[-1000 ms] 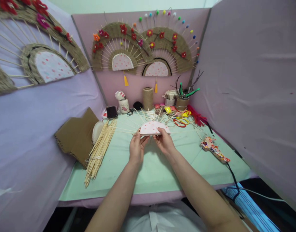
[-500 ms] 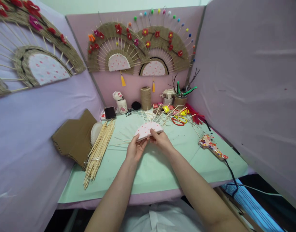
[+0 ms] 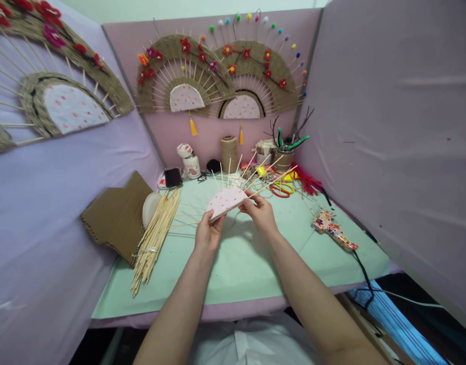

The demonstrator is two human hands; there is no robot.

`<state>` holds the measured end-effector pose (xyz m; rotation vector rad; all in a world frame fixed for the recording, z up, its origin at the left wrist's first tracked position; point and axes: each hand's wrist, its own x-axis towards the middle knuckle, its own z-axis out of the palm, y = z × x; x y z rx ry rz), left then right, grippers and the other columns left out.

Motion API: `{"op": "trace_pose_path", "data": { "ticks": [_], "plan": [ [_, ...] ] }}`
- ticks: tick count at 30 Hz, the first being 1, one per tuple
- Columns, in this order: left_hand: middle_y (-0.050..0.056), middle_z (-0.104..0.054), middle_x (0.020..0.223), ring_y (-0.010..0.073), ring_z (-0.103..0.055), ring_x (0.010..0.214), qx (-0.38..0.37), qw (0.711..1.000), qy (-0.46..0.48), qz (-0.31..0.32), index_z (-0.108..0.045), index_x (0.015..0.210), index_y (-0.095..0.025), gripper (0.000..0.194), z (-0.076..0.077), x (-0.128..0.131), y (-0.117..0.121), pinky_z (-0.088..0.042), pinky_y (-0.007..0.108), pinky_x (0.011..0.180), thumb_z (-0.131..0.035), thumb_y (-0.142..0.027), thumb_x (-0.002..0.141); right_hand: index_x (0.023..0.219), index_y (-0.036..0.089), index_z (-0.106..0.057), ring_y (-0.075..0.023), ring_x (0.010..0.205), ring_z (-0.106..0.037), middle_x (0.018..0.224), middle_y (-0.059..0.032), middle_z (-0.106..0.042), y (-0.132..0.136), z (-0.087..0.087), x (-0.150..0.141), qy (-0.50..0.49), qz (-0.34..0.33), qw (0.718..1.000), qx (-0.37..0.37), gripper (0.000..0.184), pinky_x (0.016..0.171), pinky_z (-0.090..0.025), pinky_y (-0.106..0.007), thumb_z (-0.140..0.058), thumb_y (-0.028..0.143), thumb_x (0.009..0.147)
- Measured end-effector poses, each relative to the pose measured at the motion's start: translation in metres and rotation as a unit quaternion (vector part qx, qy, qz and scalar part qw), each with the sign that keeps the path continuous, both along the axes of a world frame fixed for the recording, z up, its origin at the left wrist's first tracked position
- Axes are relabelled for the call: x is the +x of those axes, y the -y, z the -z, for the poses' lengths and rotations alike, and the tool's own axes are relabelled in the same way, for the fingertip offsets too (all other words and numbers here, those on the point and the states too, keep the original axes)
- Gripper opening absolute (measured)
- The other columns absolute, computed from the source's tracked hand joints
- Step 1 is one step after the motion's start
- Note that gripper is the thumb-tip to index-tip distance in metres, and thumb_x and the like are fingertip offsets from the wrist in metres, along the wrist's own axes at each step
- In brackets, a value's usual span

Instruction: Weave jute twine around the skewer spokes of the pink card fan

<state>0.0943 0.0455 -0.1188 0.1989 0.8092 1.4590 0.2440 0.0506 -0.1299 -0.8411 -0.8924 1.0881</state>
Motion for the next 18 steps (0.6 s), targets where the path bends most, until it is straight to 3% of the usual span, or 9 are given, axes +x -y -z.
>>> {"op": "trace_pose_path", "data": {
  "ticks": [7, 12, 15, 18],
  "plan": [
    [0.007, -0.074, 0.080, 0.0144, -0.070, 0.071, 0.013, 1.000, -0.017, -0.004, -0.067, 0.095, -0.011, 0.020, 0.000, -0.001, 0.000, -0.058, 0.019, 0.063, -0.060, -0.009, 0.076, 0.095, 0.017, -0.070, -0.0099, 0.061, -0.064, 0.076, -0.0001, -0.069, 0.003, -0.004, -0.002, -0.025, 0.007, 1.000, -0.007, 0.036, 0.064, -0.057, -0.024, -0.074, 0.042, 0.070],
    [0.005, -0.074, 0.081, 0.0133, -0.069, 0.072, 0.033, 0.999, 0.012, -0.023, -0.066, 0.090, -0.014, 0.016, -0.002, -0.001, 0.002, -0.058, 0.024, 0.073, -0.061, -0.011, 0.076, 0.092, 0.017, -0.068, -0.0130, 0.065, -0.067, 0.084, -0.0026, -0.069, 0.004, -0.006, -0.004, -0.017, -0.016, 0.999, -0.027, 0.044, 0.064, -0.057, -0.027, -0.072, 0.054, 0.068],
    [0.005, -0.073, 0.080, 0.0146, -0.069, 0.071, 0.049, 0.998, 0.027, -0.033, -0.066, 0.090, -0.015, 0.014, -0.004, -0.002, 0.003, -0.058, 0.029, 0.074, -0.059, -0.014, 0.078, 0.078, 0.017, -0.066, -0.0125, 0.058, -0.063, 0.075, -0.0012, -0.067, 0.006, -0.004, -0.004, 0.094, -0.015, 0.994, -0.048, 0.042, 0.057, -0.052, -0.025, -0.068, 0.058, 0.071],
    [0.005, -0.073, 0.081, 0.0159, -0.069, 0.071, 0.058, 0.997, 0.030, -0.046, -0.066, 0.092, -0.015, 0.016, -0.005, -0.004, 0.004, -0.058, 0.032, 0.074, -0.057, -0.017, 0.079, 0.050, 0.018, -0.053, -0.0095, 0.045, -0.048, 0.048, 0.0032, -0.051, 0.011, 0.000, -0.004, 0.285, 0.030, 0.958, -0.022, 0.048, 0.050, -0.042, -0.023, -0.064, 0.057, 0.076]
  ]
}}
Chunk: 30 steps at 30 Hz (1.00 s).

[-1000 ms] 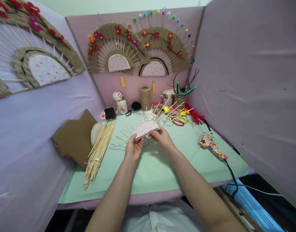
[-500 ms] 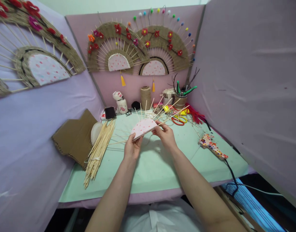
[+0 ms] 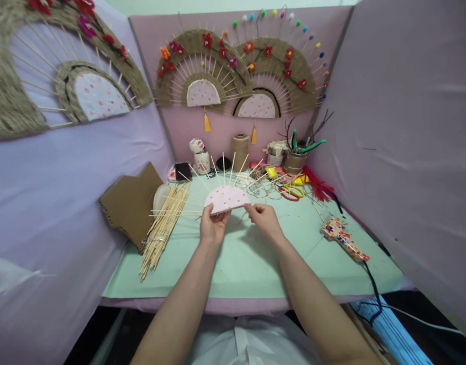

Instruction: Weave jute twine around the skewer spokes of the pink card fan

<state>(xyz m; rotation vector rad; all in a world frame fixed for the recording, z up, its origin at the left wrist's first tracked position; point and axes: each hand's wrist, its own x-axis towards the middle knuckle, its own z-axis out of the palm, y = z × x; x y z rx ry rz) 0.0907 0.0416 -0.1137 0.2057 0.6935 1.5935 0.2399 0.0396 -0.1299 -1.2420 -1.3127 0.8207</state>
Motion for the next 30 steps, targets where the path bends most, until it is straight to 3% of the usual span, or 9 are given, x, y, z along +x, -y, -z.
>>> {"op": "trace_pose_path", "data": {
  "ticks": [2, 3, 5, 7, 9, 13, 23, 30],
  "plan": [
    [0.006, -0.073, 0.083, 0.0170, -0.069, 0.073, 0.003, 1.000, 0.001, -0.002, -0.066, 0.094, -0.014, 0.018, 0.000, -0.001, 0.000, -0.057, 0.033, 0.075, -0.056, -0.018, 0.079, 0.046, 0.019, -0.050, -0.0111, 0.048, -0.047, 0.046, 0.0032, -0.047, 0.004, 0.002, 0.000, 0.091, 0.029, 0.992, 0.082, 0.049, 0.055, -0.042, -0.025, -0.065, 0.053, 0.078],
    [0.007, -0.073, 0.084, 0.0176, -0.069, 0.074, 0.003, 1.000, 0.002, 0.000, -0.065, 0.094, -0.014, 0.019, 0.001, -0.001, 0.000, -0.057, 0.034, 0.075, -0.056, -0.018, 0.079, 0.051, 0.020, -0.055, -0.0134, 0.055, -0.052, 0.052, 0.0017, -0.053, 0.005, 0.002, 0.000, 0.119, 0.041, 0.983, 0.133, 0.042, 0.061, -0.045, -0.026, -0.067, 0.050, 0.078],
    [0.008, -0.073, 0.085, 0.0184, -0.069, 0.075, 0.000, 1.000, -0.001, 0.007, -0.065, 0.094, -0.014, 0.020, 0.002, 0.000, 0.000, -0.057, 0.033, 0.073, -0.055, -0.018, 0.079, 0.078, 0.022, -0.068, -0.0208, 0.082, -0.062, 0.082, -0.0047, -0.069, 0.006, 0.002, 0.000, 0.170, 0.038, 0.959, 0.223, 0.024, 0.081, -0.048, -0.033, -0.069, 0.045, 0.078],
    [0.009, -0.073, 0.084, 0.0184, -0.068, 0.072, -0.001, 1.000, -0.009, 0.016, -0.065, 0.094, -0.013, 0.020, 0.003, 0.002, 0.002, -0.056, 0.031, 0.068, -0.055, -0.019, 0.078, 0.114, 0.024, -0.064, -0.0265, 0.118, -0.054, 0.122, -0.0093, -0.064, 0.004, 0.002, 0.000, 0.235, 0.000, 0.932, 0.274, 0.040, 0.104, -0.038, -0.043, -0.069, 0.042, 0.079],
    [0.009, -0.072, 0.082, 0.0178, -0.067, 0.069, 0.004, 0.999, -0.022, 0.035, -0.065, 0.093, -0.012, 0.020, 0.004, 0.005, 0.004, -0.054, 0.028, 0.061, -0.057, -0.019, 0.076, 0.135, 0.026, -0.051, -0.0271, 0.135, -0.039, 0.142, -0.0093, -0.050, 0.001, 0.005, 0.000, 0.302, -0.046, 0.909, 0.285, 0.056, 0.113, -0.024, -0.049, -0.066, 0.039, 0.083],
    [0.007, -0.072, 0.083, 0.0154, -0.065, 0.065, 0.027, 0.996, -0.045, 0.072, -0.067, 0.092, -0.012, 0.022, 0.006, 0.009, 0.008, -0.050, 0.024, 0.055, -0.065, -0.013, 0.070, 0.141, 0.029, -0.045, -0.0248, 0.139, -0.034, 0.145, -0.0070, -0.047, -0.005, 0.013, -0.002, 0.353, -0.080, 0.894, 0.264, 0.053, 0.114, -0.024, -0.050, -0.058, 0.034, 0.089],
    [0.007, -0.072, 0.082, 0.0151, -0.065, 0.067, 0.043, 0.993, -0.053, 0.094, -0.068, 0.089, -0.010, 0.020, 0.006, 0.011, 0.010, -0.052, 0.026, 0.058, -0.068, -0.013, 0.069, 0.132, 0.030, -0.055, -0.0257, 0.134, -0.042, 0.137, -0.0067, -0.055, -0.005, 0.015, -0.004, 0.309, -0.057, 0.912, 0.265, 0.045, 0.110, -0.033, -0.049, -0.060, 0.036, 0.088],
    [0.008, -0.072, 0.079, 0.0160, -0.065, 0.064, 0.028, 0.993, -0.073, 0.088, -0.068, 0.087, -0.009, 0.019, 0.011, 0.009, 0.006, -0.053, 0.028, 0.060, -0.067, -0.015, 0.069, 0.136, 0.031, -0.052, -0.0262, 0.137, -0.038, 0.142, -0.0074, -0.050, -0.011, 0.016, 0.004, 0.284, -0.138, 0.921, 0.229, 0.055, 0.111, -0.033, -0.050, -0.067, 0.037, 0.083]
  ]
}}
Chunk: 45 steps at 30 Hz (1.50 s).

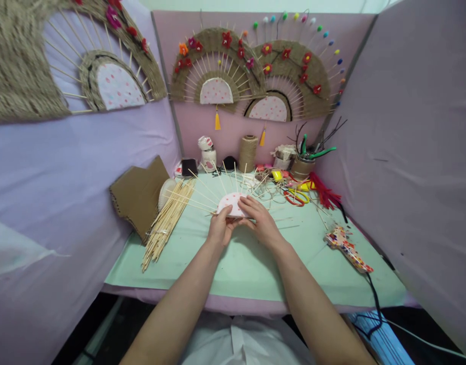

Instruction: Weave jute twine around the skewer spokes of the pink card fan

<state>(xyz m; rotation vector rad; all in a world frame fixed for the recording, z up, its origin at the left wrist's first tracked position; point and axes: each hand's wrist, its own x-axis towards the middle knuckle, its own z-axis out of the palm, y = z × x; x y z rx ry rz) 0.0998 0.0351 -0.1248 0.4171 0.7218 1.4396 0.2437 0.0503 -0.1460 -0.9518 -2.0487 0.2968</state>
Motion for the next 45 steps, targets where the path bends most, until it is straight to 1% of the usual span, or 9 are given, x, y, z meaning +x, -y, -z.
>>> {"op": "trace_pose_path", "data": {
  "ticks": [5, 17, 26, 32, 34, 37, 41, 43, 45],
  "plan": [
    [0.007, -0.072, 0.078, 0.0159, -0.066, 0.067, -0.014, 1.000, 0.006, -0.010, -0.067, 0.085, -0.010, 0.017, 0.002, -0.001, -0.001, -0.055, 0.030, 0.067, -0.067, -0.014, 0.069, 0.136, 0.030, -0.051, -0.0265, 0.138, -0.036, 0.143, -0.0084, -0.049, 0.003, -0.002, 0.003, -0.015, -0.023, 1.000, -0.013, 0.060, 0.112, -0.030, -0.051, -0.071, 0.035, 0.079],
    [0.007, -0.072, 0.076, 0.0166, -0.067, 0.067, -0.011, 0.999, 0.016, -0.031, -0.066, 0.086, -0.011, 0.015, -0.004, -0.001, 0.000, -0.058, 0.034, 0.073, -0.063, -0.010, 0.071, 0.119, 0.024, -0.062, -0.0231, 0.124, -0.051, 0.128, -0.0098, -0.060, 0.011, -0.012, 0.000, -0.027, 0.035, 0.998, 0.035, 0.033, 0.110, -0.032, -0.047, -0.060, 0.029, 0.087],
    [0.007, -0.070, 0.072, 0.0176, -0.067, 0.068, -0.039, 0.994, 0.030, -0.100, -0.065, 0.082, -0.011, 0.011, -0.005, -0.012, -0.009, -0.058, 0.037, 0.072, -0.061, -0.008, 0.072, 0.115, 0.021, -0.063, -0.0256, 0.118, -0.056, 0.122, -0.0112, -0.064, 0.006, -0.005, 0.020, -0.026, 0.177, 0.982, 0.055, 0.031, 0.111, -0.026, -0.054, -0.056, 0.032, 0.087],
    [0.007, -0.070, 0.073, 0.0171, -0.067, 0.070, -0.042, 0.991, 0.055, -0.117, -0.064, 0.081, -0.012, 0.010, -0.006, -0.014, -0.009, -0.058, 0.035, 0.071, -0.060, -0.009, 0.074, 0.099, 0.021, -0.070, -0.0239, 0.102, -0.061, 0.105, -0.0102, -0.069, 0.011, -0.015, 0.028, -0.171, 0.237, 0.950, 0.107, 0.022, 0.093, -0.045, -0.043, -0.055, 0.031, 0.087],
    [0.007, -0.071, 0.076, 0.0173, -0.068, 0.072, -0.038, 0.990, 0.067, -0.118, -0.064, 0.083, -0.012, 0.010, -0.007, -0.014, -0.010, -0.058, 0.034, 0.072, -0.060, -0.008, 0.074, 0.090, 0.021, -0.071, -0.0210, 0.081, -0.063, 0.087, -0.0072, -0.070, 0.014, -0.018, 0.026, -0.225, 0.232, 0.944, 0.070, 0.022, 0.078, -0.050, -0.036, -0.056, 0.036, 0.087],
    [0.007, -0.072, 0.078, 0.0170, -0.068, 0.075, -0.029, 0.988, 0.084, -0.124, -0.065, 0.086, -0.012, 0.013, -0.007, -0.015, -0.011, -0.058, 0.034, 0.075, -0.060, -0.008, 0.075, 0.072, 0.019, -0.070, -0.0164, 0.056, -0.057, 0.062, -0.0037, -0.065, 0.016, -0.016, 0.021, -0.234, 0.196, 0.947, -0.095, 0.036, 0.060, -0.046, -0.030, -0.055, 0.048, 0.085],
    [0.007, -0.073, 0.085, 0.0160, -0.068, 0.079, 0.000, 0.991, 0.085, -0.104, -0.067, 0.093, -0.013, 0.018, -0.008, -0.012, -0.009, -0.056, 0.031, 0.078, -0.061, -0.010, 0.076, 0.061, 0.016, -0.068, -0.0140, 0.048, -0.054, 0.051, -0.0048, -0.062, 0.015, -0.010, 0.009, -0.218, 0.105, 0.919, -0.310, 0.054, 0.051, -0.042, -0.026, -0.051, 0.063, 0.082],
    [0.008, -0.074, 0.089, 0.0161, -0.068, 0.082, 0.018, 0.994, 0.069, -0.078, -0.068, 0.094, -0.013, 0.019, -0.008, -0.008, -0.005, -0.055, 0.028, 0.078, -0.064, -0.012, 0.075, 0.073, 0.016, -0.071, -0.0137, 0.055, -0.059, 0.066, -0.0064, -0.069, 0.015, -0.009, 0.000, -0.308, 0.050, 0.870, -0.382, 0.048, 0.049, -0.043, -0.024, -0.059, 0.062, 0.078],
    [0.009, -0.073, 0.094, 0.0166, -0.068, 0.084, 0.036, 0.997, 0.045, -0.049, -0.069, 0.094, -0.012, 0.022, -0.007, -0.002, -0.001, -0.053, 0.027, 0.078, -0.068, -0.014, 0.073, 0.085, 0.018, -0.070, -0.0146, 0.066, -0.064, 0.083, -0.0059, -0.073, 0.016, -0.009, -0.008, -0.441, -0.004, 0.781, -0.442, 0.038, 0.049, -0.047, -0.022, -0.069, 0.055, 0.074]
  ]
}}
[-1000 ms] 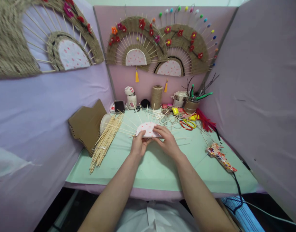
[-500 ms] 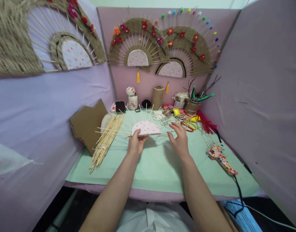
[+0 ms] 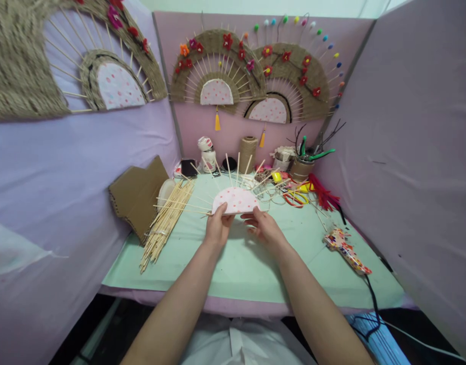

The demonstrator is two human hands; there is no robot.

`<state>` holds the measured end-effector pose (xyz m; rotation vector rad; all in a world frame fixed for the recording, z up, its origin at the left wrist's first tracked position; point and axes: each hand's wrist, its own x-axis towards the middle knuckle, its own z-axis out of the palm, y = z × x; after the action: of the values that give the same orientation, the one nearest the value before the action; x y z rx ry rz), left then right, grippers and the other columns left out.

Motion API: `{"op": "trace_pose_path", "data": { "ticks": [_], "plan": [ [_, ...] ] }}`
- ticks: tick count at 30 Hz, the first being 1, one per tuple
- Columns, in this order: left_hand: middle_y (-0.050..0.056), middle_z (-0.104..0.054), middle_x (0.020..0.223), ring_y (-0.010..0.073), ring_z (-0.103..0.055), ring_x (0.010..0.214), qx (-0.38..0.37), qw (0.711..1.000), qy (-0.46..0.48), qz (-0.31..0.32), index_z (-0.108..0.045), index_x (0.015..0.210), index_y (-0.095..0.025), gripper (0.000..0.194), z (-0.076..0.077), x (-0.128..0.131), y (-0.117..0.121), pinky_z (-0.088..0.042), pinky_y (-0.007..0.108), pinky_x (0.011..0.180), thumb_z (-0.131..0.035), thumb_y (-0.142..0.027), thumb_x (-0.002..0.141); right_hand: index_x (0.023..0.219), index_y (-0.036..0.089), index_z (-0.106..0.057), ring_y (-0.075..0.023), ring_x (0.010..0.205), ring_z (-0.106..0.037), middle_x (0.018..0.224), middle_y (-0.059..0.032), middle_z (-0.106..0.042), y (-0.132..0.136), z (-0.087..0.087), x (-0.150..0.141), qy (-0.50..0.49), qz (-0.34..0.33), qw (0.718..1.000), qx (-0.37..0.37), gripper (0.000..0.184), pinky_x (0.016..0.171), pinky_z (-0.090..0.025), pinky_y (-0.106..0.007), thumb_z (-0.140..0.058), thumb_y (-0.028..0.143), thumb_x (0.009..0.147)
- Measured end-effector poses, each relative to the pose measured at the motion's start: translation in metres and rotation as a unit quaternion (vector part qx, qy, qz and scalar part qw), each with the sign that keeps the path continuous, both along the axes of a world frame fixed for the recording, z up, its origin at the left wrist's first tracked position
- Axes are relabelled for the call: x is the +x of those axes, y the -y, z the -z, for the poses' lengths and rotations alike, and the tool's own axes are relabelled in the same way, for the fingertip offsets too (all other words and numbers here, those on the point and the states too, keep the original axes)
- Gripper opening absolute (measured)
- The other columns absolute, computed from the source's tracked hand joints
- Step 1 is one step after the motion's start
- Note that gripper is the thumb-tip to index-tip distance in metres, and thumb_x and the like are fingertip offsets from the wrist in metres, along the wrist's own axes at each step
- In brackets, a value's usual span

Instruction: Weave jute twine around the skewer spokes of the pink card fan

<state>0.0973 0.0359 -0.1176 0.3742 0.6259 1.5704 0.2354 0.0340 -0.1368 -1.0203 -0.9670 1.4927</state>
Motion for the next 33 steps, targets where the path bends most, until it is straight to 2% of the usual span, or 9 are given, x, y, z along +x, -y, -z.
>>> {"op": "trace_pose_path", "data": {
  "ticks": [3, 9, 13, 15, 17, 21, 25, 30, 33],
  "plan": [
    [0.009, -0.073, 0.099, 0.0181, -0.067, 0.090, 0.023, 0.998, -0.043, 0.044, -0.069, 0.096, -0.012, 0.029, 0.002, 0.007, 0.006, -0.051, 0.028, 0.082, -0.075, -0.018, 0.068, 0.090, 0.021, -0.067, -0.0142, 0.072, -0.067, 0.089, -0.0021, -0.074, 0.001, -0.003, -0.007, -0.187, 0.008, 0.980, -0.061, 0.027, 0.056, -0.055, -0.021, -0.078, 0.033, 0.069],
    [0.009, -0.068, 0.115, 0.0203, -0.063, 0.105, 0.056, 0.977, -0.139, 0.154, -0.065, 0.108, -0.019, 0.045, 0.002, 0.006, 0.011, -0.047, 0.032, 0.089, -0.079, -0.021, 0.065, 0.086, 0.021, -0.065, -0.0109, 0.063, -0.067, 0.078, 0.0026, -0.073, -0.006, -0.011, 0.008, -0.284, 0.099, 0.953, -0.043, 0.021, 0.055, -0.058, -0.019, -0.074, 0.013, 0.070],
    [0.008, -0.071, 0.085, 0.0133, -0.064, 0.071, -0.013, 0.960, -0.244, 0.137, -0.068, 0.092, -0.015, 0.031, 0.006, 0.003, 0.009, -0.045, 0.025, 0.066, -0.077, -0.031, 0.066, 0.085, 0.021, -0.065, -0.0097, 0.061, -0.067, 0.074, 0.0042, -0.073, -0.010, -0.015, 0.021, -0.301, 0.168, 0.938, -0.040, 0.019, 0.056, -0.059, -0.019, -0.073, 0.011, 0.071],
    [0.005, -0.066, 0.066, 0.0084, -0.053, 0.053, -0.011, 0.948, -0.294, 0.121, -0.068, 0.072, -0.013, 0.026, 0.010, 0.003, 0.007, -0.039, 0.023, 0.056, -0.073, -0.038, 0.068, 0.086, 0.021, -0.065, -0.0095, 0.061, -0.067, 0.074, 0.0043, -0.073, -0.011, -0.016, 0.023, -0.303, 0.178, 0.935, -0.044, 0.019, 0.055, -0.059, -0.018, -0.073, 0.011, 0.071],
    [0.003, -0.065, 0.063, 0.0069, -0.048, 0.049, 0.011, 0.942, -0.315, 0.115, -0.069, 0.070, -0.012, 0.026, 0.012, 0.004, 0.006, -0.036, 0.023, 0.054, -0.074, -0.038, 0.067, 0.086, 0.021, -0.066, -0.0097, 0.061, -0.067, 0.074, 0.0041, -0.073, -0.011, -0.015, 0.023, -0.301, 0.168, 0.937, -0.044, 0.020, 0.054, -0.058, -0.018, -0.074, 0.012, 0.071],
    [0.009, -0.072, 0.092, 0.0144, -0.064, 0.074, 0.042, 0.963, -0.246, 0.099, -0.070, 0.100, -0.015, 0.043, 0.011, 0.008, 0.005, -0.045, 0.029, 0.075, -0.080, -0.029, 0.060, 0.086, 0.020, -0.066, -0.0105, 0.063, -0.067, 0.075, 0.0036, -0.073, -0.010, -0.012, 0.017, -0.287, 0.143, 0.947, -0.036, 0.023, 0.055, -0.058, -0.019, -0.078, 0.014, 0.067],
    [0.011, -0.070, 0.109, 0.0192, -0.064, 0.102, 0.058, 0.986, -0.132, 0.088, -0.067, 0.102, -0.017, 0.039, 0.006, 0.016, 0.004, -0.041, 0.035, 0.097, -0.077, -0.034, 0.068, 0.088, 0.022, -0.066, -0.0127, 0.073, -0.068, 0.087, 0.0023, -0.074, -0.006, -0.007, 0.007, -0.250, 0.140, 0.958, 0.014, 0.029, 0.061, -0.059, -0.023, -0.081, 0.021, 0.063],
    [0.007, -0.072, 0.087, 0.0135, -0.067, 0.079, -0.012, 0.999, -0.024, 0.039, -0.065, 0.094, -0.015, 0.014, -0.006, 0.017, -0.009, -0.049, 0.031, 0.086, -0.063, -0.024, 0.082, 0.093, 0.024, -0.068, -0.0183, 0.092, -0.065, 0.098, -0.0002, -0.073, 0.001, -0.002, -0.005, -0.086, 0.119, 0.983, 0.109, 0.034, 0.081, -0.057, -0.033, -0.082, 0.024, 0.062],
    [0.007, -0.071, 0.082, 0.0142, -0.066, 0.072, -0.051, 0.998, -0.007, 0.023, -0.064, 0.092, -0.015, 0.013, -0.023, 0.001, -0.029, -0.053, 0.031, 0.079, -0.054, -0.022, 0.087, 0.102, 0.025, -0.069, -0.0220, 0.103, -0.062, 0.109, -0.0024, -0.070, 0.004, -0.004, -0.006, 0.016, 0.064, 0.986, 0.152, 0.043, 0.087, -0.054, -0.035, -0.080, 0.020, 0.061]
  ]
}}
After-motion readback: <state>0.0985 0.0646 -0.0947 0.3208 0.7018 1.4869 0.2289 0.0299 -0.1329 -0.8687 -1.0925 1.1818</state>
